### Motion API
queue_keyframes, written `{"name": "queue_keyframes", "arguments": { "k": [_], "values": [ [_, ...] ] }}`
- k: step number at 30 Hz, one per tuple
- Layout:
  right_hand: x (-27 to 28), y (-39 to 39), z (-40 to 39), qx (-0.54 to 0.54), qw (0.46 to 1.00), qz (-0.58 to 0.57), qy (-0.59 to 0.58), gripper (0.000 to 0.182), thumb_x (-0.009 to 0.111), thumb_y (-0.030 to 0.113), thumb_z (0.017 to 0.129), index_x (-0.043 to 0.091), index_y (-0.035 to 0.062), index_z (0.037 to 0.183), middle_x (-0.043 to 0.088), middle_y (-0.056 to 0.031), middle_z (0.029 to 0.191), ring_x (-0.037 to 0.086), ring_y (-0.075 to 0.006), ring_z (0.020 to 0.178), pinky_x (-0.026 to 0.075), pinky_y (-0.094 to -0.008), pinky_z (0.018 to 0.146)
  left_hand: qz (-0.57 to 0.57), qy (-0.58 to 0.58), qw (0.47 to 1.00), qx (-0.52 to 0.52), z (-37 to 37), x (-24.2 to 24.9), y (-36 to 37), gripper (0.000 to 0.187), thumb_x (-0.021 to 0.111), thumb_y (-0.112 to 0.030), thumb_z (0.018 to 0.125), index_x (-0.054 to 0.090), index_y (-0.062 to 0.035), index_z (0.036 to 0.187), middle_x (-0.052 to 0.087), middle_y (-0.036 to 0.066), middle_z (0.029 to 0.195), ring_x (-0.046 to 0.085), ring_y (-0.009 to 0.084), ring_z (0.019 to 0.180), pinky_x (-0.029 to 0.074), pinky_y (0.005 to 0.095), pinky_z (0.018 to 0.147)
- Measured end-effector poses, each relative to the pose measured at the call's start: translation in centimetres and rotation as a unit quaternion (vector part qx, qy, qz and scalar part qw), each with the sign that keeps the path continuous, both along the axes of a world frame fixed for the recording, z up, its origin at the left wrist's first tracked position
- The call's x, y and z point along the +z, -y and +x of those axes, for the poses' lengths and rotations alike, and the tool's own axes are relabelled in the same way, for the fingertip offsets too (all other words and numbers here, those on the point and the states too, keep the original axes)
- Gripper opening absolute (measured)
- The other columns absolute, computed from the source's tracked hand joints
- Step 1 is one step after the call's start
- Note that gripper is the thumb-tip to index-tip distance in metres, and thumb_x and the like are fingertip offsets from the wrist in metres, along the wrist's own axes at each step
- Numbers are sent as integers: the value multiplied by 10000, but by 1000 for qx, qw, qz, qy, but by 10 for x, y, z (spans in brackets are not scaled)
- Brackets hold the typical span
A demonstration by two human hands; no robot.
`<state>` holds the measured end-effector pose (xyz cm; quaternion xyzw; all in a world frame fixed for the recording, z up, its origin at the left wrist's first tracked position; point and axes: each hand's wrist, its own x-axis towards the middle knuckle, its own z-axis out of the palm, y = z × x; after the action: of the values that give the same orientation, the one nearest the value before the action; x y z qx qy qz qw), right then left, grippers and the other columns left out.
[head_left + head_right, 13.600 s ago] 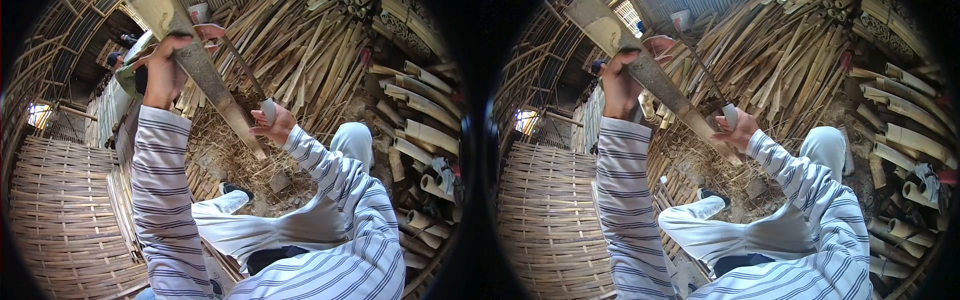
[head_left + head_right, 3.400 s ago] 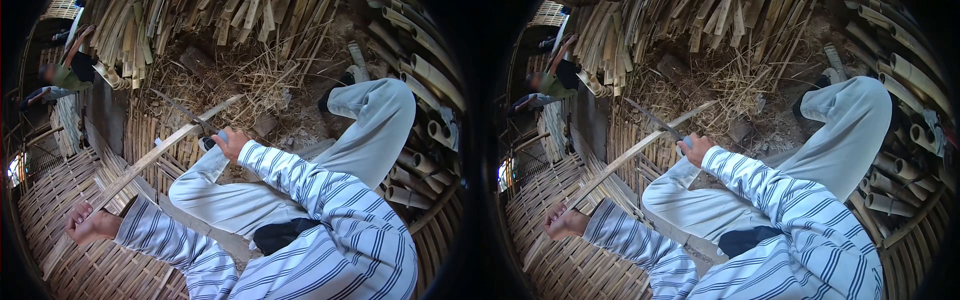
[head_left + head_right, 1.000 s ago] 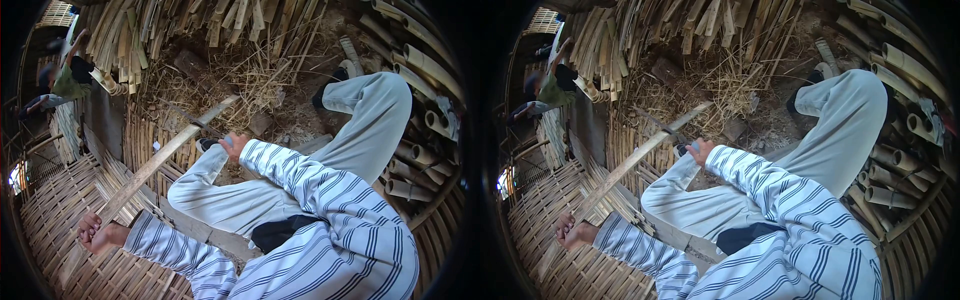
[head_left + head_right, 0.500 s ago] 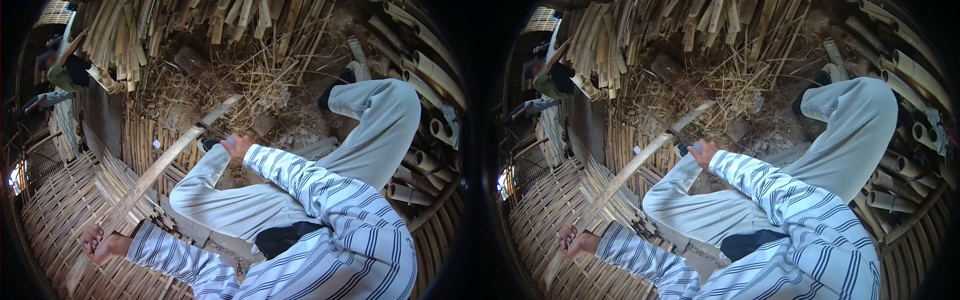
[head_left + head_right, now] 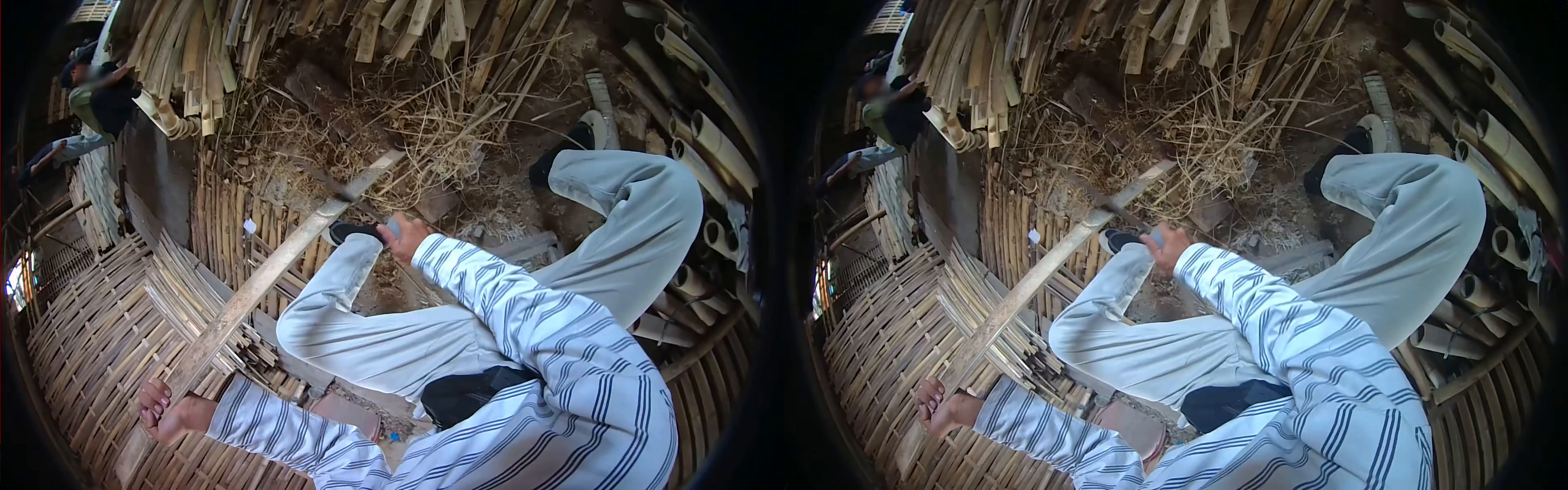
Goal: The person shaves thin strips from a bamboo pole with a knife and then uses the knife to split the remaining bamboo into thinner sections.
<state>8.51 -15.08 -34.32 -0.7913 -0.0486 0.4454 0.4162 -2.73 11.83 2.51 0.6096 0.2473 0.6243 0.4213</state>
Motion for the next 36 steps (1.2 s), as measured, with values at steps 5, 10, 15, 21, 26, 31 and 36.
{"name": "queue_keyframes", "arguments": {
  "k": [5,10,15,21,26,31,36],
  "values": [
    [-109,27,17,-85,990,-111,-17,648,402,566,899,534,-11,1166,540,-316,1144,484,-442,1117,380,-462,978,-1,-7,1000,13,7,4,-7,170,382,-102,635,233,-149,569,202,22,528,191,126,442,200,283,436],
    [-88,17,18,-92,991,-94,-14,630,422,566,889,521,3,1153,550,-344,1082,529,-475,1031,418,-487,925,1,-26,993,113,19,8,-16,216,384,-113,651,194,-154,555,186,38,523,193,160,448,186,318,453],
    [-43,18,5,7,1000,-16,13,597,450,564,878,535,31,1134,586,-335,989,571,-497,924,454,-511,854,-4,-2,999,53,31,6,-7,183,381,-109,694,252,-146,570,206,18,525,194,134,439,204,303,439],
    [-116,66,14,-44,987,-157,2,665,449,570,879,511,-3,1211,577,-315,1071,559,-454,1017,450,-478,899,-28,13,996,81,34,11,0,192,394,-114,680,242,-151,570,214,14,528,197,132,432,209,297,433],
    [-93,68,25,12,985,-173,-21,693,394,559,907,407,8,1328,512,-286,1221,499,-426,1141,402,-467,980,-4,26,1000,-12,30,13,19,127,381,-95,632,270,-133,584,217,19,523,201,128,429,206,282,416],
    [-74,73,43,57,980,-192,2,670,398,543,907,417,25,1331,519,-259,1233,498,-391,1174,389,-494,985,-12,70,994,-83,1,28,53,103,377,-93,593,282,-133,592,218,27,527,194,123,438,208,283,424],
    [-67,73,58,46,978,-201,-30,688,397,570,897,443,27,1317,476,-237,1298,470,-403,1198,366,-490,1012,47,107,987,-113,-14,74,102,144,427,-109,564,324,-115,665,230,17,537,216,123,453,222,275,448]
  ]
}}
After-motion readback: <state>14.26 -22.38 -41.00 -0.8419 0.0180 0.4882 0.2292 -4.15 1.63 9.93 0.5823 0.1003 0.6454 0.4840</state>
